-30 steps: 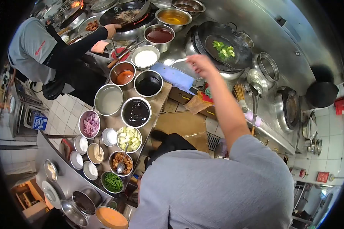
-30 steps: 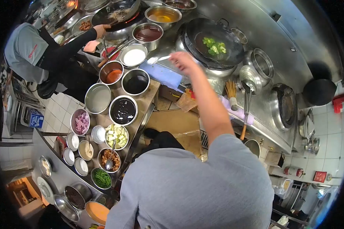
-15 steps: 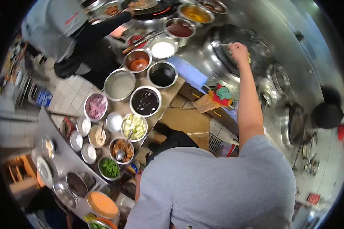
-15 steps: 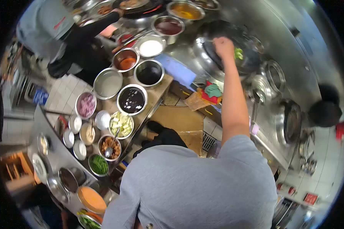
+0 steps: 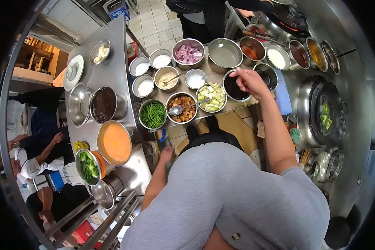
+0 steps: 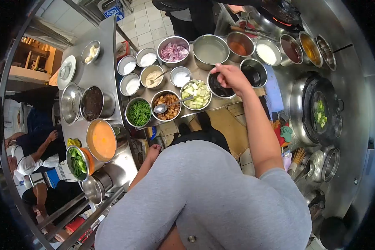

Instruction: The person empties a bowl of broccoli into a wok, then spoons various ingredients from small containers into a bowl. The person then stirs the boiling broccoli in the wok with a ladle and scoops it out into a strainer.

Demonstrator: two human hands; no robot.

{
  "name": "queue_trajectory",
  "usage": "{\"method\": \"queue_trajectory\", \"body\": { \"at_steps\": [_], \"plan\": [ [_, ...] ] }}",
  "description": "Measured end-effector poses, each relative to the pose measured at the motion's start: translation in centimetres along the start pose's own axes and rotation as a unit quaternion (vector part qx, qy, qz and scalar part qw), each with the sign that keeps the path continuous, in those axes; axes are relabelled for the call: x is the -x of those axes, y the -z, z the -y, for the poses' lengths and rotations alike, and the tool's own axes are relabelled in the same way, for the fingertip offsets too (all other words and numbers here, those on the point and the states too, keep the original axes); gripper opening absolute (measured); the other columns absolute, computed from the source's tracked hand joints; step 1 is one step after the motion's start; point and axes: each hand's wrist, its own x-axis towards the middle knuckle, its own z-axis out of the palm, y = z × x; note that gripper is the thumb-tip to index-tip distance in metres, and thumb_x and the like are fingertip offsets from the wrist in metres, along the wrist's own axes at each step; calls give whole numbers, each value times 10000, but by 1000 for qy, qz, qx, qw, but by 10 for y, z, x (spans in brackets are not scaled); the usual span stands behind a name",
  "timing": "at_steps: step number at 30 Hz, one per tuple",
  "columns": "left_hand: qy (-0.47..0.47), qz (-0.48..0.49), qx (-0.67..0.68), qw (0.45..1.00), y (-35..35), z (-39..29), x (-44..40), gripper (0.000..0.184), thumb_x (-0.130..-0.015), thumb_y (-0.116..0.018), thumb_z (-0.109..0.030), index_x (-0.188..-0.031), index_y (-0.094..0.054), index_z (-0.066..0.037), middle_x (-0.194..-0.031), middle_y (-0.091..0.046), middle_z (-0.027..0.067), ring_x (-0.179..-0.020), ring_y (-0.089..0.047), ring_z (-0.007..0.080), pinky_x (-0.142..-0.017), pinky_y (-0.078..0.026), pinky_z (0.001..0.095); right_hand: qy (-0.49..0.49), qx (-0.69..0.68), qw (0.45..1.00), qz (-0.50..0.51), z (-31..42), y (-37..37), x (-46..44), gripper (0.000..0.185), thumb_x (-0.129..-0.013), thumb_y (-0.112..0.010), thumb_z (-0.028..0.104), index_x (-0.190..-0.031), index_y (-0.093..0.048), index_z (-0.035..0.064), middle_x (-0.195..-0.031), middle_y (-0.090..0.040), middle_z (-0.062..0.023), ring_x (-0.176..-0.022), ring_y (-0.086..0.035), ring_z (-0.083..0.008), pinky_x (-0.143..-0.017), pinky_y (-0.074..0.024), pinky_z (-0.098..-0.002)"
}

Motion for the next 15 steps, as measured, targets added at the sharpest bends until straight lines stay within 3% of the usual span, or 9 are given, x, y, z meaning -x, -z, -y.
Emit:
{"method": "queue_trajectory", "body": {
  "at_steps": [5,6,9,11,13,14,15],
  "plan": [
    [-31,6,-52,998,1,-4,26,264,-790,-524,-286,-840,-609,-41,-825,-625,161,-812,-594,311,-721,-450,368,23,67,997,-9,0,-16,13,304,-909,-444,290,-884,-600,30,-554,-460,32,-453,-402,-42,-429,-308,-178],
    [4,35,-48,998,5,-22,42,272,-792,-489,-291,-841,-610,-52,-817,-625,161,-796,-595,325,-719,-452,383,26,88,996,-19,-2,-17,21,302,-910,-442,286,-878,-599,30,-556,-460,31,-460,-405,-43,-437,-311,-182],
    [-42,43,-135,989,-5,-8,40,306,-796,-455,-312,-849,-611,-54,-813,-620,174,-793,-594,339,-721,-452,401,-2,99,994,-38,-31,-13,46,298,-906,-447,295,-845,-600,47,-564,-469,27,-493,-425,-49,-463,-341,-191],
    [-39,89,-211,973,-7,-12,39,339,-803,-422,-331,-865,-610,-56,-839,-615,190,-822,-587,350,-737,-450,411,-43,113,991,-60,-61,-8,68,288,-900,-453,287,-837,-602,49,-584,-492,18,-525,-454,-67,-493,-382,-211],
    [-108,131,-261,950,-15,2,19,359,-811,-417,-344,-867,-617,-51,-857,-615,194,-849,-578,357,-754,-450,406,-57,79,986,-136,-114,-8,103,240,-884,-463,250,-823,-600,63,-644,-546,-4,-589,-516,-101,-535,-433,-253],
    [-140,155,-293,933,-16,-3,11,378,-819,-419,-352,-877,-624,-41,-876,-615,198,-871,-578,345,-768,-447,402,-17,83,991,-106,-168,1,120,233,-887,-438,229,-826,-594,67,-675,-569,-24,-617,-541,-109,-538,-448,-259],
    [-110,188,-252,943,-12,-37,25,395,-816,-439,-370,-888,-629,-32,-877,-618,195,-880,-581,338,-775,-444,405,-5,92,994,-59,-216,4,145,210,-889,-395,174,-881,-572,61,-642,-543,-37,-537,-494,-112,-499,-436,-254]
  ]
}}
